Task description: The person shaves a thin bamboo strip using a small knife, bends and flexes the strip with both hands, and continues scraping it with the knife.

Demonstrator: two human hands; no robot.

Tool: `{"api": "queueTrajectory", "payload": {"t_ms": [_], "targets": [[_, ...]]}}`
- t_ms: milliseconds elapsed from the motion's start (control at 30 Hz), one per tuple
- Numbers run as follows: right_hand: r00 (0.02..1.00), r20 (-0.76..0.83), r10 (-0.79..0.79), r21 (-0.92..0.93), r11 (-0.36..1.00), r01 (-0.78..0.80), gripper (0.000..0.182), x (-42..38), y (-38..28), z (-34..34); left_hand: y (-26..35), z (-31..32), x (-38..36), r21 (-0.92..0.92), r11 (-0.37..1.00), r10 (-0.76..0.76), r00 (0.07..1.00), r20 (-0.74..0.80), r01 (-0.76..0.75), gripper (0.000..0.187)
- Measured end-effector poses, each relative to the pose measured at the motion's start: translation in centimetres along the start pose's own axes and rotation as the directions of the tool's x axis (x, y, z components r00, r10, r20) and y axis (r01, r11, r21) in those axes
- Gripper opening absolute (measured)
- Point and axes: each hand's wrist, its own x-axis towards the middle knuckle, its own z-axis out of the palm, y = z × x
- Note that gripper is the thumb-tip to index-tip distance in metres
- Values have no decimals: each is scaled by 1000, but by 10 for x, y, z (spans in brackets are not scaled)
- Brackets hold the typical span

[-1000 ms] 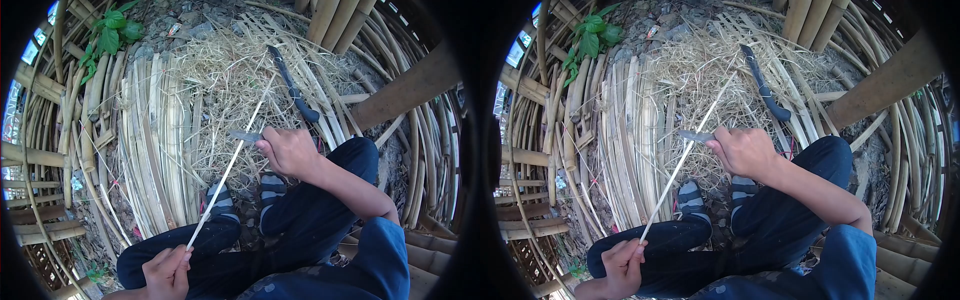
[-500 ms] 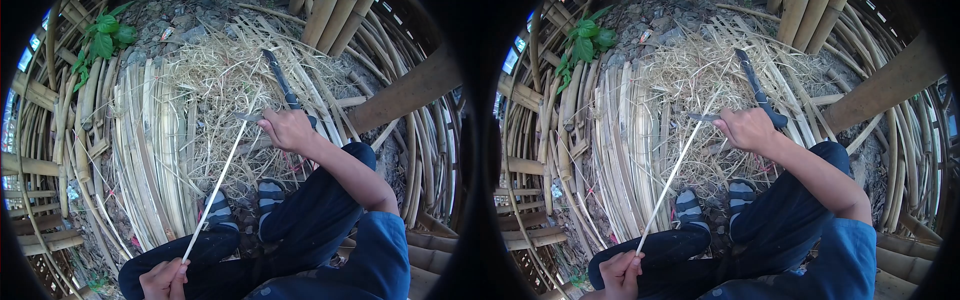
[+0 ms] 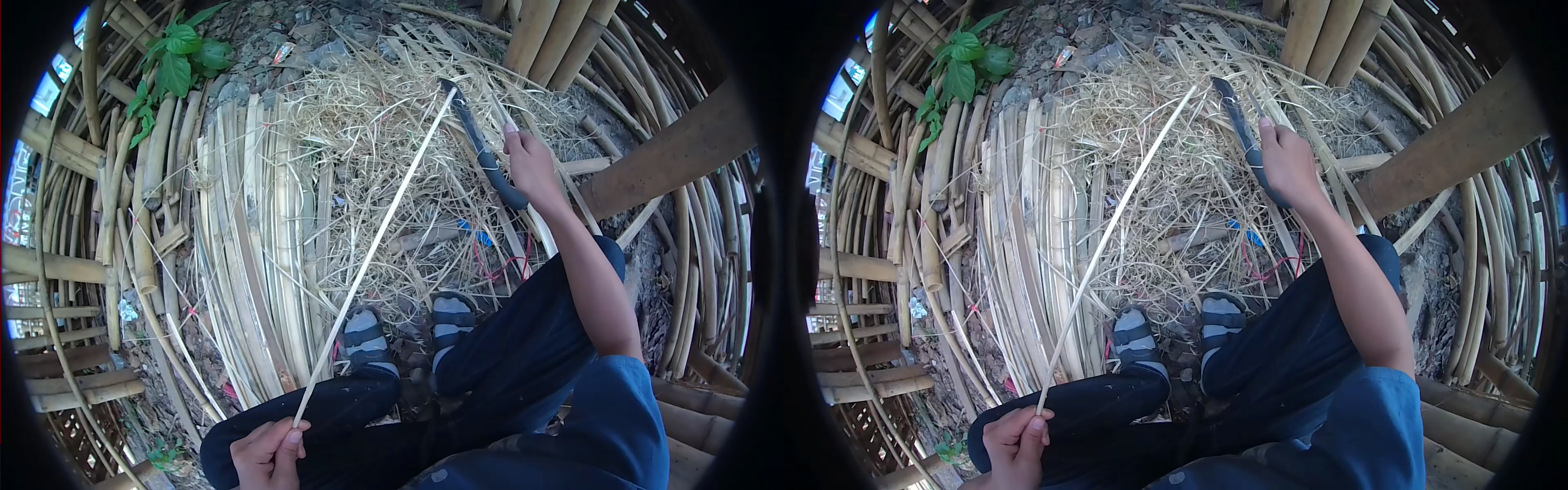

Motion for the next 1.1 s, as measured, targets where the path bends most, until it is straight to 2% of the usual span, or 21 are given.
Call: {"api": "queueTrajectory", "payload": {"t_ms": [33,67,100,133,167,233,267,300,333,367,433,500,633,700,733,800,833,900,967,1000,1100], "targets": [[1000,-2,-8,6,1000,8,52,-10,-10,-4,0,2,1,-30,999,-38,999,5,38,16],[980,196,-22,338,940,-46,44,-25,-24,-8,-3,4,3,-30,999,-38,999,-6,38,16],[920,378,-105,611,774,-163,36,-41,-38,-9,-8,6,4,-220,962,-156,987,46,162,17],[863,448,-235,711,679,-184,30,-61,-49,-7,-10,9,3,-398,870,-266,957,117,290,19],[784,498,-370,789,570,-231,24,-84,-60,-4,-10,10,1,-404,862,-292,951,99,307,19],[550,697,-460,705,583,-404,26,-130,-83,-4,-1,9,13,-530,730,-297,899,322,431,23],[412,754,-511,656,622,-428,26,-150,-92,-3,2,9,17,-534,723,-318,897,307,439,23],[270,793,-547,606,661,-441,26,-168,-97,-2,5,11,20,-567,667,-298,871,391,483,21],[197,760,-619,635,644,-427,26,-185,-101,0,7,13,22,-594,608,-268,840,471,527,18],[127,718,-685,666,622,-412,26,-199,-104,1,9,14,24,-595,606,-279,841,463,528,18],[60,657,-751,700,578,-419,25,-221,-107,3,11,16,24,-640,531,-189,814,550,555,17],[58,663,-746,676,563,-476,26,-227,-110,-1,13,22,20,-610,551,-243,809,536,570,17],[66,666,-743,697,589,-410,26,-224,-113,-10,16,22,19,-631,554,-168,815,554,543,18],[137,691,-710,691,592,-416,27,-227,-112,-13,15,22,17,-647,540,-159,820,551,539,19],[134,687,-714,694,591,-413,27,-224,-112,-14,13,22,17,-637,527,-164,803,574,563,21],[295,735,-610,673,605,-426,28,-213,-110,-17,10,22,15,-626,513,-171,784,596,587,22],[322,744,-586,665,599,-446,29,-203,-108,-17,9,23,14,-631,506,-176,787,592,588,23],[267,795,-545,599,632,-492,28,-202,-105,-15,10,25,15,-635,500,-179,787,590,589,24],[97,777,-622,567,625,-536,28,-219,-111,-17,13,27,16,-589,558,-200,783,589,585,25],[61,790,-610,529,628,-571,27,-230,-114,-16,13,29,16,-588,558,-202,782,589,586,25],[80,773,-630,567,628,-534,28,-229,-110,-11,13,30,15,-653,507,-197,813,548,563,22]]}}
